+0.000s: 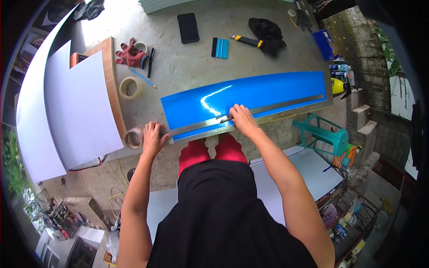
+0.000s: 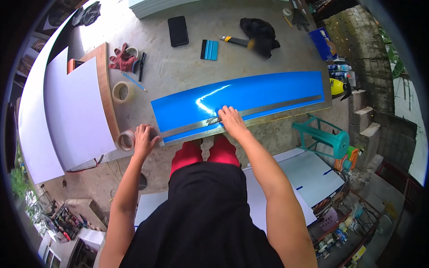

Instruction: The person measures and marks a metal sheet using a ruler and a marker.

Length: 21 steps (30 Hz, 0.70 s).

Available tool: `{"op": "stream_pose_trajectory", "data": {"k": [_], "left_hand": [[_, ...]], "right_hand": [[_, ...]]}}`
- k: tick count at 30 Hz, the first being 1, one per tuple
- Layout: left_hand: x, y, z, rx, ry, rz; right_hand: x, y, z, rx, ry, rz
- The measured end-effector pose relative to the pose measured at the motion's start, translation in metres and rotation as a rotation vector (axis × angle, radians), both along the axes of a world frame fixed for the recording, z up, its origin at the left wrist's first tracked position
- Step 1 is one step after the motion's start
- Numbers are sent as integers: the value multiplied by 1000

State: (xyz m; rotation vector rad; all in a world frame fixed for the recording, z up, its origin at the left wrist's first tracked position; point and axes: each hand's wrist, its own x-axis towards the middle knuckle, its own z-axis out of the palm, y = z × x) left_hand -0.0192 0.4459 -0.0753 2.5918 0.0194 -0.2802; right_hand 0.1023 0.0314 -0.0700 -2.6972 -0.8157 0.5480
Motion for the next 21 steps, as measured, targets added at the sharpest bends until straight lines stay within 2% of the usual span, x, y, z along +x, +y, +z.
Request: {"op": "stream_pose_trajectory", "data": {"k": [6,21], "left_hand": [[5,-5,6,40,32,-16],[-6,-15,3,75,27,9]], "right_hand": [[4,-5,-3,75,3,36],[15,-10,-13,54,20,136]]}}
